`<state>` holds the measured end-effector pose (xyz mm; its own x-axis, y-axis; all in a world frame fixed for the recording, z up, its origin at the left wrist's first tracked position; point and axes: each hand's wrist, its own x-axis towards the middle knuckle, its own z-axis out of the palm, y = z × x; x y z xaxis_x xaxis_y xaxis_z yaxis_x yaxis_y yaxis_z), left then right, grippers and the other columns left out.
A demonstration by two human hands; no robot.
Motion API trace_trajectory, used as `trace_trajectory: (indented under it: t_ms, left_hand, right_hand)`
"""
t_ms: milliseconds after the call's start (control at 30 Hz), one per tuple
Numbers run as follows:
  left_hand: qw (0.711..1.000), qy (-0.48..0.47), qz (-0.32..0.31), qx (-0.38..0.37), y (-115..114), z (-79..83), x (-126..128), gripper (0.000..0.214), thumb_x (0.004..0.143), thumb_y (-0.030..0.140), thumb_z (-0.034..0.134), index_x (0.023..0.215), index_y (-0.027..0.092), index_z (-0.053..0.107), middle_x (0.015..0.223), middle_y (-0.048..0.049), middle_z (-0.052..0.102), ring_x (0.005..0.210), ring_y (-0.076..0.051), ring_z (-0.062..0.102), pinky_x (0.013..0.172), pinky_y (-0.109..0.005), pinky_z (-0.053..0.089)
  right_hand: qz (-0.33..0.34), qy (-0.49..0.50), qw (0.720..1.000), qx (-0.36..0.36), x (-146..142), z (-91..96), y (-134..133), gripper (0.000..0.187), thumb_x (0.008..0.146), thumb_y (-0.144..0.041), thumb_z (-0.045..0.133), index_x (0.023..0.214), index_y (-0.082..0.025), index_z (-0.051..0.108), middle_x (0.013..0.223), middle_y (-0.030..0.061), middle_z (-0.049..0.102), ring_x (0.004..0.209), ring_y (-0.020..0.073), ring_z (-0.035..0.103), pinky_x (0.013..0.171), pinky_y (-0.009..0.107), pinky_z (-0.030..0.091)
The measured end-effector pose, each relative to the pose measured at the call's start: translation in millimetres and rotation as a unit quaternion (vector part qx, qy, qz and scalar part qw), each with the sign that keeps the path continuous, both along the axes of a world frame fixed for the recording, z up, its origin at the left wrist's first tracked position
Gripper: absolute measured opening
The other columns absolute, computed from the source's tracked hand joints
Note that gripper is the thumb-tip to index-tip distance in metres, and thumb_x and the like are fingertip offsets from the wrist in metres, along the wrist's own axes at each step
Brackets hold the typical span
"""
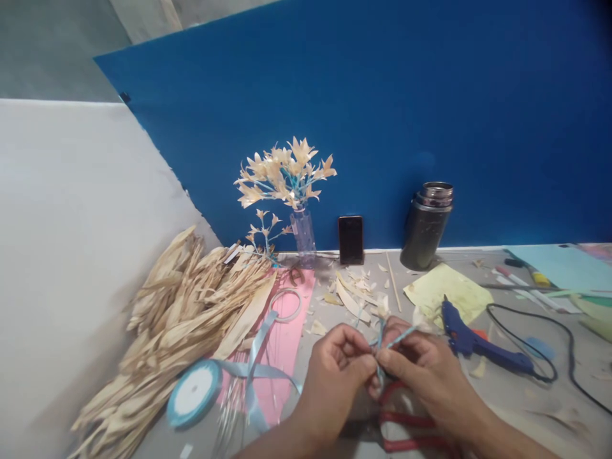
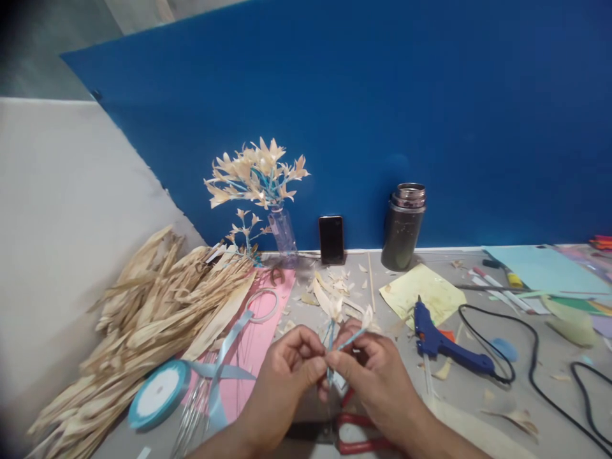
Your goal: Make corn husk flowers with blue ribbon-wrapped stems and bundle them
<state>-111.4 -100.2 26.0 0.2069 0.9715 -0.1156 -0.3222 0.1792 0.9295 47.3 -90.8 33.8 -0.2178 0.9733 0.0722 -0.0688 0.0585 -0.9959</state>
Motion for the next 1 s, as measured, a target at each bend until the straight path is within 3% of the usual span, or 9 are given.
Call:
trace_trajectory:
  t_ms: [100, 233, 333, 467, 600, 667, 767, 867, 1000]
  left_hand:
    - [0.967, -0.109, -0.192, -0.127, 7, -3.1, -8, 0.037, 0.073, 0.042, 0.079, 0.087, 0.013, 0.062, 0.070, -0.0083, 0.070, 0.054, -0.019, 0.066, 0.047, -0.027, 0.051]
    - [0.911, -0.176, -0.333, -0.170, 7, -7.1, -11, 0.037, 0.071, 0.038, 0.082, 0.089, 0.008, 0.070, 0.091, -0.0167, 0.074, 0.078, -0.024, 0.073, 0.072, -0.037, 0.057]
    - [0.893, -0.230, -0.353, -0.162, 1, -13.4, -5, 0.043, 0.071, 0.044, 0.082, 0.089, 0.006, 0.074, 0.088, -0.0156, 0.074, 0.088, -0.027, 0.072, 0.085, -0.038, 0.052]
    - [0.866, -0.277, -0.372, -0.185, -6, -27.7, 4, 0.038, 0.070, 0.041, 0.081, 0.089, 0.008, 0.077, 0.072, -0.0081, 0.070, 0.072, -0.025, 0.072, 0.074, -0.037, 0.052]
    - [0.834, -0.311, -0.407, -0.207, -12, -33.7, 14, 0.056, 0.065, 0.054, 0.080, 0.104, 0.014, 0.077, 0.104, -0.0158, 0.072, 0.100, -0.032, 0.068, 0.083, -0.040, 0.050]
    - [0.821, -0.325, -0.418, -0.212, -15, -34.0, 18, 0.056, 0.064, 0.055, 0.080, 0.106, 0.018, 0.077, 0.106, -0.0158, 0.072, 0.106, -0.032, 0.065, 0.086, -0.039, 0.048]
    - [0.811, -0.331, -0.427, -0.226, -20, -36.3, 20, 0.051, 0.057, 0.052, 0.085, 0.097, 0.021, 0.079, 0.083, -0.0118, 0.072, 0.089, -0.028, 0.069, 0.077, -0.036, 0.047]
    - [0.830, -0.308, -0.416, -0.209, -22, -40.1, 19, 0.046, 0.049, 0.051, 0.089, 0.078, 0.017, 0.079, 0.059, -0.0049, 0.060, 0.062, -0.021, 0.064, 0.063, -0.032, 0.044]
    - [0.840, -0.297, -0.408, -0.200, -20, -40.0, 18, 0.042, 0.054, 0.053, 0.087, 0.058, 0.015, 0.071, 0.050, -0.0011, 0.048, 0.049, -0.015, 0.055, 0.054, -0.030, 0.039]
  right_hand:
    - [0.040, 0.040, 0.998, -0.015, 8, -3.1, 4, 0.033, 0.075, -0.048, 0.077, 0.069, -0.018, 0.064, 0.066, -0.0006, 0.058, 0.060, 0.0141, 0.054, 0.060, 0.026, 0.046]
    - [0.102, 0.077, 0.991, -0.048, 13, -8.8, 7, 0.032, 0.074, -0.044, 0.081, 0.070, -0.015, 0.066, 0.068, -0.0008, 0.056, 0.061, 0.0107, 0.050, 0.059, 0.022, 0.043]
    - [0.149, 0.124, 0.977, -0.088, 12, -10.2, 4, 0.033, 0.073, -0.044, 0.082, 0.071, -0.015, 0.067, 0.064, -0.0021, 0.054, 0.055, 0.0088, 0.048, 0.053, 0.021, 0.041]
    - [0.181, 0.171, 0.961, -0.119, 10, -8.5, -1, 0.036, 0.068, -0.046, 0.085, 0.070, -0.016, 0.065, 0.063, -0.0040, 0.050, 0.049, 0.0069, 0.042, 0.047, 0.020, 0.036]
    - [0.168, 0.168, 0.965, -0.111, 11, -4.4, -1, 0.035, 0.066, -0.045, 0.086, 0.065, -0.017, 0.065, 0.066, -0.0032, 0.048, 0.055, 0.0096, 0.042, 0.050, 0.022, 0.037]
    - [0.190, 0.177, 0.961, -0.095, 11, -2.5, 0, 0.034, 0.067, -0.045, 0.086, 0.063, -0.017, 0.066, 0.068, -0.0027, 0.048, 0.058, 0.0099, 0.043, 0.053, 0.022, 0.037]
    - [0.242, 0.189, 0.948, -0.083, 11, -1.6, 1, 0.032, 0.069, -0.043, 0.085, 0.063, -0.016, 0.068, 0.072, -0.0017, 0.050, 0.060, 0.0093, 0.045, 0.055, 0.022, 0.036]
    - [0.273, 0.193, 0.936, -0.106, 10, -1.7, 0, 0.032, 0.069, -0.042, 0.085, 0.064, -0.015, 0.068, 0.070, -0.0024, 0.049, 0.057, 0.0083, 0.042, 0.054, 0.022, 0.035]
    - [0.268, 0.193, 0.936, -0.119, 10, -1.4, -2, 0.034, 0.069, -0.043, 0.085, 0.064, -0.015, 0.065, 0.070, -0.0019, 0.051, 0.057, 0.0082, 0.041, 0.054, 0.022, 0.036]
